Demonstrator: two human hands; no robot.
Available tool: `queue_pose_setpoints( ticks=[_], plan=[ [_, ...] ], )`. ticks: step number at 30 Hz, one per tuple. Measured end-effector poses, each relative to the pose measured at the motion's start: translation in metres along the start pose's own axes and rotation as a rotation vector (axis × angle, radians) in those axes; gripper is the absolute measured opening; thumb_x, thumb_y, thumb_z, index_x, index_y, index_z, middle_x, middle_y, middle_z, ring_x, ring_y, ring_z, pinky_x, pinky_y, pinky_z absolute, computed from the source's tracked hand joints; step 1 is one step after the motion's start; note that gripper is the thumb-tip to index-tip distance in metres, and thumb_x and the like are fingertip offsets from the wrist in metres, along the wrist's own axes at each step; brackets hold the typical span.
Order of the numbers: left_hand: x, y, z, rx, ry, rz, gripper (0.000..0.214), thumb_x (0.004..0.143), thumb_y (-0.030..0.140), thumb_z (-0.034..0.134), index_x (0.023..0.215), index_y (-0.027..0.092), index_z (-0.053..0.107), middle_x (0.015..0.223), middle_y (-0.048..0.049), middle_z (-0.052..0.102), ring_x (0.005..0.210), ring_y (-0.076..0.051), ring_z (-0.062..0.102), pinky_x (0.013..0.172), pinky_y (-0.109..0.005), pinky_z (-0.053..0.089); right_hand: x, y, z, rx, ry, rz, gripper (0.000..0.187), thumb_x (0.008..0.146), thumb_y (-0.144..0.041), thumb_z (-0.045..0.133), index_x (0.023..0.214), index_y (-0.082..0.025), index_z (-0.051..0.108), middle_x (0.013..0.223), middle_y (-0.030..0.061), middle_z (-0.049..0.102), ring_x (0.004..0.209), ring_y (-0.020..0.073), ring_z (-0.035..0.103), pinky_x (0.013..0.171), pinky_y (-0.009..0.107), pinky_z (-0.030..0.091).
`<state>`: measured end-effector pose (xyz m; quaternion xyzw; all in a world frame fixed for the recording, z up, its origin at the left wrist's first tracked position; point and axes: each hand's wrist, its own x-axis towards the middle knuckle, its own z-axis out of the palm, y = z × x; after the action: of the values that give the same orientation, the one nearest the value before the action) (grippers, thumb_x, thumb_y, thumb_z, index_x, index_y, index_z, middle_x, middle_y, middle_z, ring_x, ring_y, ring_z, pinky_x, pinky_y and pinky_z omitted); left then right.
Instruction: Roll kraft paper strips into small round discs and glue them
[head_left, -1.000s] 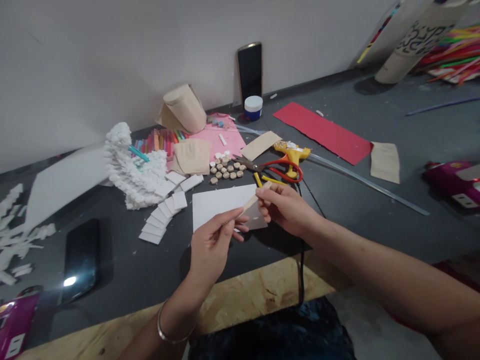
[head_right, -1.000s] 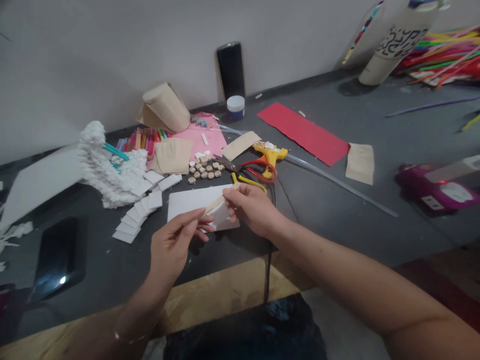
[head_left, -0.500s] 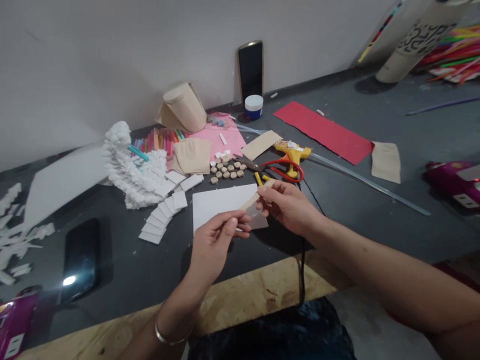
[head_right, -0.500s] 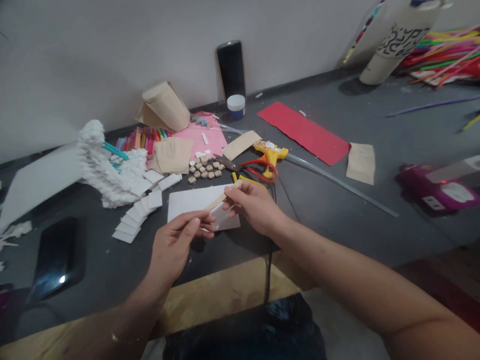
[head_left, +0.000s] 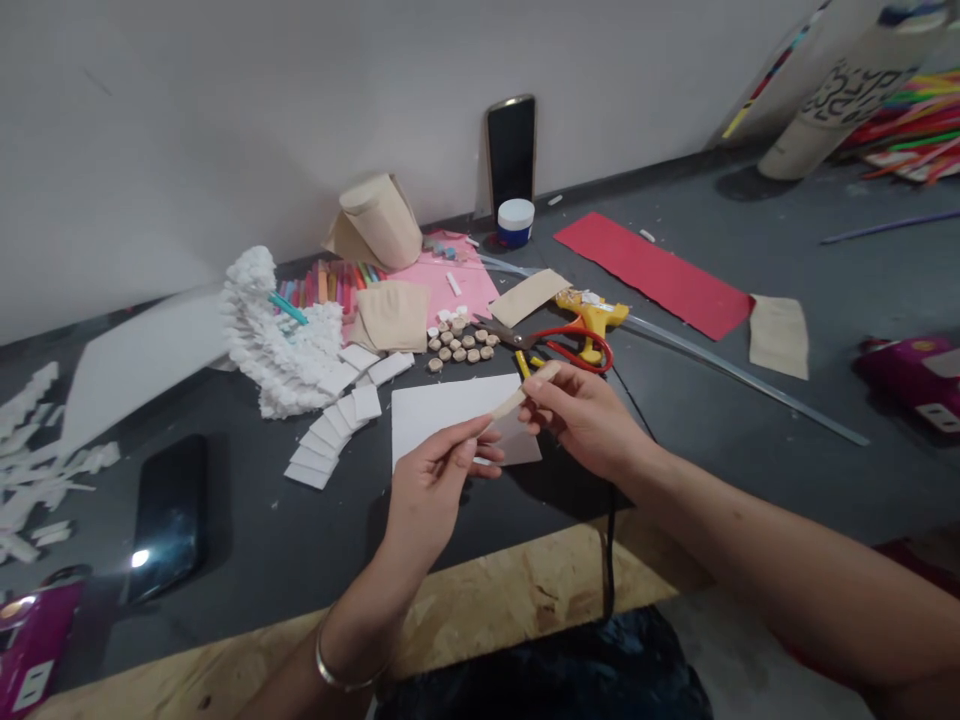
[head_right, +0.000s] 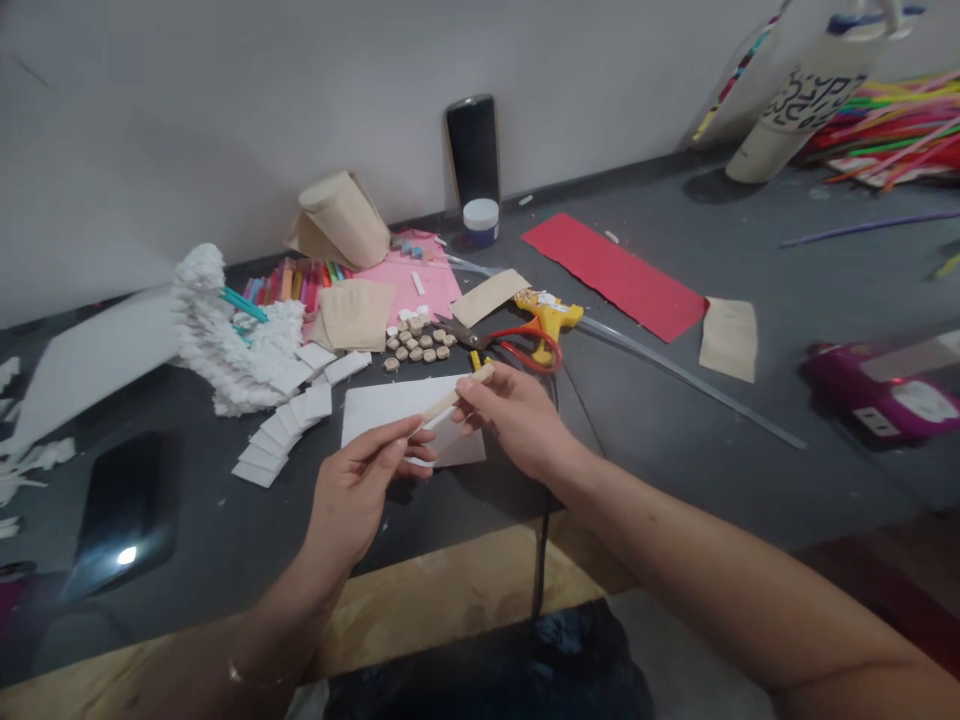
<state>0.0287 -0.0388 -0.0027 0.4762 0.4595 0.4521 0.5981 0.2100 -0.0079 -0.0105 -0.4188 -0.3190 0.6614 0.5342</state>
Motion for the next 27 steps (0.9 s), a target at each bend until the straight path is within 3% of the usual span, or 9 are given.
queue_pose_setpoints(
  ticks=[6,12,17,27],
  plan=[
    [0.0039,-0.0017,-0.0022,0.003,0.043,-0.039,0.041,0.083,0.032,0.069,0.121,0.018,0.061,0.096,-0.0076,0.076,0.075,-0.015,0.072,0.065,-0.026,0.061,0.0020,0.0040,-0.0025,-0.007,0.007,-0.052,0.027,0.070,-0.040,0.081,0.072,-0.018,0.066,0.067,-0.0019,0.064,0.063,0.0097,0.062,0.053,0.019,0.051],
    [0.0080,-0.0016,-0.0057,-0.021,0.053,-0.137,0.023,0.079,0.033,0.073,0.087,0.014,0.063,0.071,-0.0029,0.073,0.060,-0.012,0.068,0.058,-0.020,0.057,0.0017,0.0041,-0.0036,-0.039,0.035,-0.079,0.026,0.071,-0.040,0.080,0.073,-0.019,0.067,0.076,-0.0002,0.068,0.068,0.0105,0.064,0.053,0.019,0.052],
    [0.0081,0.0029,-0.0030,-0.223,0.066,-0.188,0.024,0.076,0.031,0.076,0.085,0.015,0.061,0.076,-0.0036,0.075,0.068,-0.013,0.071,0.062,-0.020,0.057,-0.0018,0.0020,0.0003,0.014,0.037,-0.049,0.025,0.071,-0.039,0.081,0.071,-0.019,0.066,0.091,0.0029,0.073,0.070,0.0112,0.066,0.052,0.018,0.051],
    [0.0050,0.0066,-0.0075,-0.328,0.047,-0.218,0.017,0.079,0.026,0.073,0.083,0.016,0.059,0.079,-0.0046,0.076,0.074,-0.014,0.073,0.062,-0.019,0.055,0.0045,0.0002,-0.0062,0.101,0.138,0.051,0.026,0.067,-0.034,0.084,0.065,-0.019,0.063,0.080,-0.0007,0.069,0.060,0.0067,0.058,0.047,0.015,0.046]
  ],
)
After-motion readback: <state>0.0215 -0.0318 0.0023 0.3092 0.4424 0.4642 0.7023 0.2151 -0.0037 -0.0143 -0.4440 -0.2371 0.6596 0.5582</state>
